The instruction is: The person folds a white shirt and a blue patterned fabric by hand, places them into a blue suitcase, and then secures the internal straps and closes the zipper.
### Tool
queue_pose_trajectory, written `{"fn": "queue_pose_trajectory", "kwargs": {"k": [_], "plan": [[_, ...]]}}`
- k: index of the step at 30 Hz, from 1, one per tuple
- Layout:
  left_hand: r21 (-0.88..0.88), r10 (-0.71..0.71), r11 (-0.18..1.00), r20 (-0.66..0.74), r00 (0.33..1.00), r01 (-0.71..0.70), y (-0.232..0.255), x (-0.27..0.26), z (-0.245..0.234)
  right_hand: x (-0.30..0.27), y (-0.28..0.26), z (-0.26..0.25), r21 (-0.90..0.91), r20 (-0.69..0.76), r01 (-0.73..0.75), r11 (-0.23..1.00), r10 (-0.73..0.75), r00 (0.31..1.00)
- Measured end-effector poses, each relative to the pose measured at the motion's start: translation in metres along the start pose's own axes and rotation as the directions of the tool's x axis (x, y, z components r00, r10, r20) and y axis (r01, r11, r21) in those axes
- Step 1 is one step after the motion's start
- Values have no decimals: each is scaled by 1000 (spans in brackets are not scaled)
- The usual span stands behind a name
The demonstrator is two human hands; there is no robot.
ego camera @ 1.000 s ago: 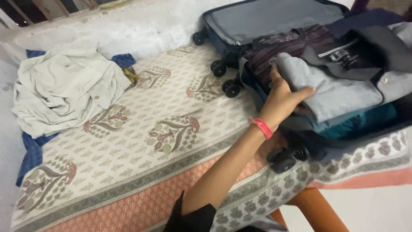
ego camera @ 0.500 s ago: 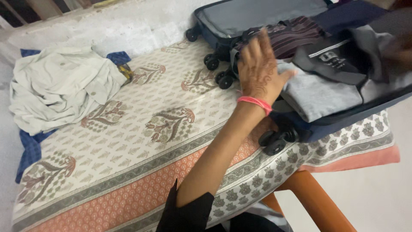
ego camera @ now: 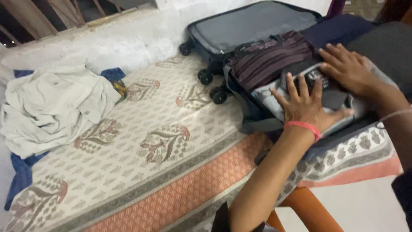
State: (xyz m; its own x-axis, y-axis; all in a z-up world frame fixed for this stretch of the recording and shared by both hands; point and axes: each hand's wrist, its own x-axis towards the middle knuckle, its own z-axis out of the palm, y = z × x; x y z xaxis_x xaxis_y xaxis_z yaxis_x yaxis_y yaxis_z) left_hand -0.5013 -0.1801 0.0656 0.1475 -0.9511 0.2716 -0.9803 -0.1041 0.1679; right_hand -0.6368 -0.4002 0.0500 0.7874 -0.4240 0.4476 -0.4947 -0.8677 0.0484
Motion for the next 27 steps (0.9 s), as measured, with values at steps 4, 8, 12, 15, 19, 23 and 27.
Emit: {"fn": "queue_pose_trajectory", "kwargs": {"k": [4,8,12,15,19,23,27], "plan": [[33,-6,999,99,995,3,1,3,-8,-5,10,18,-30,-58,-10,999,8,998],[2,13,1000,22,1000,-13,-3,2,-11,-8,42,26,-541,115,148,828,-102,988],[-59,-10,998,-161,987,0,-25,16,-31,18,28,16,-513,32,26,858,-11,999],[-22,-48,999,-282,958,43,-65,21,-58,61,-41,1,-401,-51,-14,916,-7,999],[15,-138,989,-282,949,148,-132,10,-83,119,-149,-8,-106,-183,131,986,-149,972],[24,-197,977,-299,934,214,-197,-11,-94,163,-235,-5,-24,-173,224,974,-225,959],[61,-279,951,-264,923,304,-254,-35,-98,199,-303,10,7,-127,295,955,-292,948]]}}
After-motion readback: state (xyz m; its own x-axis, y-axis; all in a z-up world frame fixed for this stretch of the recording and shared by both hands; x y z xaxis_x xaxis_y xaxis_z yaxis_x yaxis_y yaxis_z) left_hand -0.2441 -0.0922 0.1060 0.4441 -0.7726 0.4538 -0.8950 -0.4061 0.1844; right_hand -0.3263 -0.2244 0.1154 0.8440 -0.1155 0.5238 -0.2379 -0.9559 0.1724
